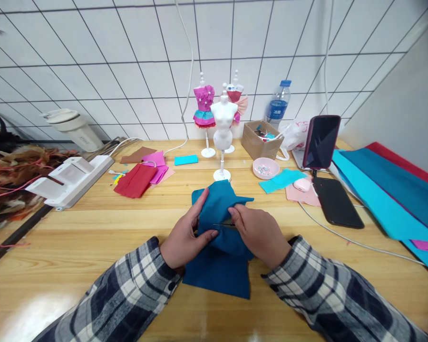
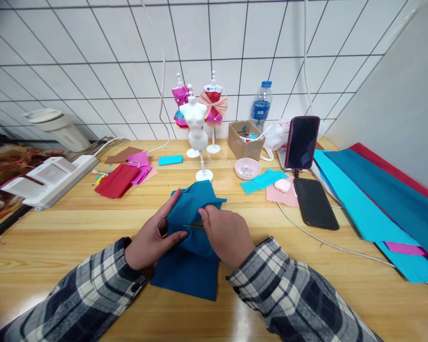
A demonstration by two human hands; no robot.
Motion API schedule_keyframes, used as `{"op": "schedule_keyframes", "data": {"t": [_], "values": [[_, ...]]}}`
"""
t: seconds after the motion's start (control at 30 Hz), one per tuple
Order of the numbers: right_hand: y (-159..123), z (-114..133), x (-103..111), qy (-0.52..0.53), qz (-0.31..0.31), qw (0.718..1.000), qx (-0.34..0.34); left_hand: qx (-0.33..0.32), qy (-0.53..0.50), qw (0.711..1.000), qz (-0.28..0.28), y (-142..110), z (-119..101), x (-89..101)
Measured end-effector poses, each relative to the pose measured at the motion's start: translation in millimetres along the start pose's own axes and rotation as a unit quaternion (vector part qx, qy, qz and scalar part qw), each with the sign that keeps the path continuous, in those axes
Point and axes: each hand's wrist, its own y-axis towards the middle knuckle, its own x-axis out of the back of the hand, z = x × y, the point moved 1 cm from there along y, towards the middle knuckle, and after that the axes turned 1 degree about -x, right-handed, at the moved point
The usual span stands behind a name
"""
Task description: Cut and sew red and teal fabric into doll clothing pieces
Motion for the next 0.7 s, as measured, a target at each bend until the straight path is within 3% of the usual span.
{"op": "schedule_keyframes", "data": {"t": [0.7], "values": [[0.4,-1.4,2.1,0.014,-0.009,1.0,0.0,-0.012,-0.044,0.999,0.0,0.2,1.3,-1.3]]}}
